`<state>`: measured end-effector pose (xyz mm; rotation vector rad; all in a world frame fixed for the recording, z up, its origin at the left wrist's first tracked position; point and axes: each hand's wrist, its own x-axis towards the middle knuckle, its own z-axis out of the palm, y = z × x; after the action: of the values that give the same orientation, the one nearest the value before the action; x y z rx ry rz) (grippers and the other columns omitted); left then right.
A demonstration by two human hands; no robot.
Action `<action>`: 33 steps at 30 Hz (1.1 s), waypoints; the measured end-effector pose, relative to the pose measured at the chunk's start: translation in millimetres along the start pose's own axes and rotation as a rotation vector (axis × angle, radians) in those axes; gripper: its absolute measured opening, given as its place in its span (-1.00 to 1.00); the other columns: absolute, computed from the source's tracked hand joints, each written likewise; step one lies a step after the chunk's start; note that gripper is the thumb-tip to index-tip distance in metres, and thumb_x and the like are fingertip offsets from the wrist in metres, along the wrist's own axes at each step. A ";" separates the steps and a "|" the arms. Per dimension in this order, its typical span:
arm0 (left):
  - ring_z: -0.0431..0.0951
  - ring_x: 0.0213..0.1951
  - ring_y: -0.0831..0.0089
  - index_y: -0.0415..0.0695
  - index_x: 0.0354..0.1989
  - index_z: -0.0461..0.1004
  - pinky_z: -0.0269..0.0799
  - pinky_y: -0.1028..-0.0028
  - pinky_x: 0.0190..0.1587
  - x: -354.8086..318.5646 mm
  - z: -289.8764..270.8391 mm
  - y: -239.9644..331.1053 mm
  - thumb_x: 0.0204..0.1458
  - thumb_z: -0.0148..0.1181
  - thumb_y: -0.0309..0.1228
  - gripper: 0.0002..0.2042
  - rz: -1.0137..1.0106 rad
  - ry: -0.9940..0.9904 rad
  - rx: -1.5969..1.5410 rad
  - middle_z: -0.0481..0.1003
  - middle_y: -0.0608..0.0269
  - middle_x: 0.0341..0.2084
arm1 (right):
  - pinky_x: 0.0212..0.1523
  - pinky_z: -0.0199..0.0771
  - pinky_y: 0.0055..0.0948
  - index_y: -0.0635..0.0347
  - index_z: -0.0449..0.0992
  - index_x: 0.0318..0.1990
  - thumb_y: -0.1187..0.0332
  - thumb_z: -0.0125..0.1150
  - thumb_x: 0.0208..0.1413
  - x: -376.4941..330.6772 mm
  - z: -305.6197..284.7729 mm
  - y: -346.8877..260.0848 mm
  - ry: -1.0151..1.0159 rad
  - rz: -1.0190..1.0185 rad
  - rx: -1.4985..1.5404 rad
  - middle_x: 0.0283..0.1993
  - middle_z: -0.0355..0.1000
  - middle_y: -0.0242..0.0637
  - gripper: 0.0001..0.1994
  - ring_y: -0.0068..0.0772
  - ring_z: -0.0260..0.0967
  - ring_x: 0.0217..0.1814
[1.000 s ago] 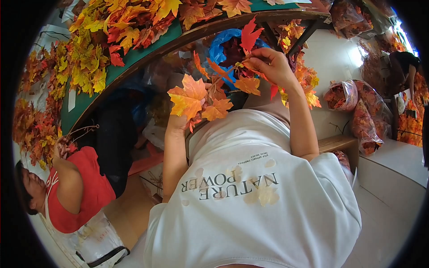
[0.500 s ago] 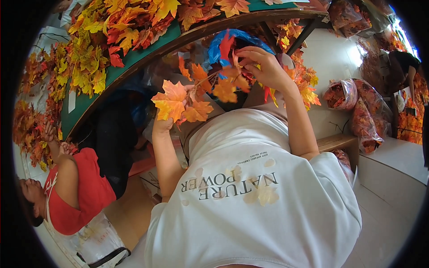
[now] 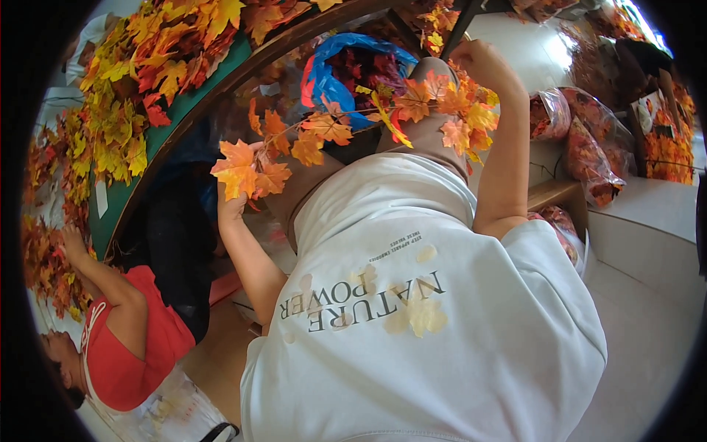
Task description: The person assembles artificial autumn leaf garlands by attaching artificial leaves to a garland string by hand.
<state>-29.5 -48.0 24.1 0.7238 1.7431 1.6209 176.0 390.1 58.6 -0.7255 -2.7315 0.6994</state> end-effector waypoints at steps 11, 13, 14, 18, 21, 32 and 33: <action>0.43 -0.09 0.48 -0.30 0.01 0.36 0.34 0.50 -0.03 4.3 4.8 -2.9 0.04 0.03 -0.49 -0.67 0.067 -0.055 -0.064 0.43 0.18 -0.09 | -0.17 0.45 -0.34 0.17 0.58 -0.24 0.59 0.11 -0.22 -10.8 1.1 50.0 -0.178 0.369 -0.192 -0.24 0.51 -0.13 -0.69 -0.21 0.46 -0.15; 0.43 -0.09 0.47 -0.30 0.01 0.35 0.33 0.49 -0.02 6.8 3.5 -2.1 0.05 0.04 -0.49 -0.67 0.079 -0.052 -0.068 0.43 0.18 -0.09 | -0.15 0.44 -0.33 0.17 0.58 -0.23 0.59 0.10 -0.21 -10.5 1.0 47.6 -0.174 0.389 -0.169 -0.23 0.51 -0.13 -0.69 -0.20 0.46 -0.14; 0.43 -0.08 0.47 -0.30 0.02 0.35 0.33 0.49 -0.02 4.2 3.2 -1.9 0.05 0.04 -0.48 -0.66 0.085 -0.051 -0.071 0.43 0.17 -0.09 | -0.16 0.44 -0.32 0.17 0.57 -0.22 0.60 0.09 -0.20 -10.5 2.9 47.5 -0.200 0.330 -0.154 -0.24 0.52 -0.13 -0.69 -0.19 0.46 -0.15; 0.43 -0.07 0.46 -0.30 0.02 0.34 0.33 0.48 0.00 3.6 0.1 -2.8 0.05 0.04 -0.48 -0.66 0.123 -0.037 -0.081 0.43 0.16 -0.07 | -0.21 0.44 -0.35 0.20 0.55 -0.21 0.58 0.10 -0.14 -8.6 6.0 34.5 -0.218 0.153 -0.135 -0.30 0.52 -0.16 -0.73 -0.24 0.47 -0.20; 0.42 -0.06 0.45 -0.30 0.03 0.34 0.32 0.47 0.01 8.8 3.5 -2.6 0.05 0.04 -0.47 -0.65 0.145 0.000 -0.080 0.42 0.15 -0.06 | -0.27 0.44 -0.42 0.24 0.54 -0.23 0.55 0.15 -0.08 -2.2 0.8 -14.7 -0.163 -0.059 0.099 -0.36 0.52 -0.21 -0.80 -0.35 0.47 -0.27; 0.39 0.03 0.32 -0.27 0.13 0.21 0.27 0.37 0.11 11.3 22.1 17.5 0.06 0.11 -0.34 -0.52 0.230 -0.056 -0.230 0.35 0.05 0.03 | -0.22 0.46 -0.34 0.26 0.51 -0.29 0.49 0.18 -0.07 -20.8 91.8 -165.2 0.300 -0.708 0.580 -0.28 0.45 -0.18 -0.85 -0.14 0.42 -0.21; 0.39 0.03 0.32 -0.27 0.13 0.21 0.27 0.37 0.11 12.7 23.4 16.2 0.06 0.11 -0.34 -0.52 0.239 -0.043 -0.233 0.35 0.05 0.03 | -0.26 0.46 -0.40 0.26 0.52 -0.27 0.51 0.20 -0.06 -28.9 93.9 -177.4 0.312 -0.645 0.650 -0.30 0.46 -0.18 -0.85 -0.22 0.44 -0.26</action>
<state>-20.2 -21.9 38.4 0.8710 1.4499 1.9146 97.2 203.3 64.1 0.1781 -2.0560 1.0910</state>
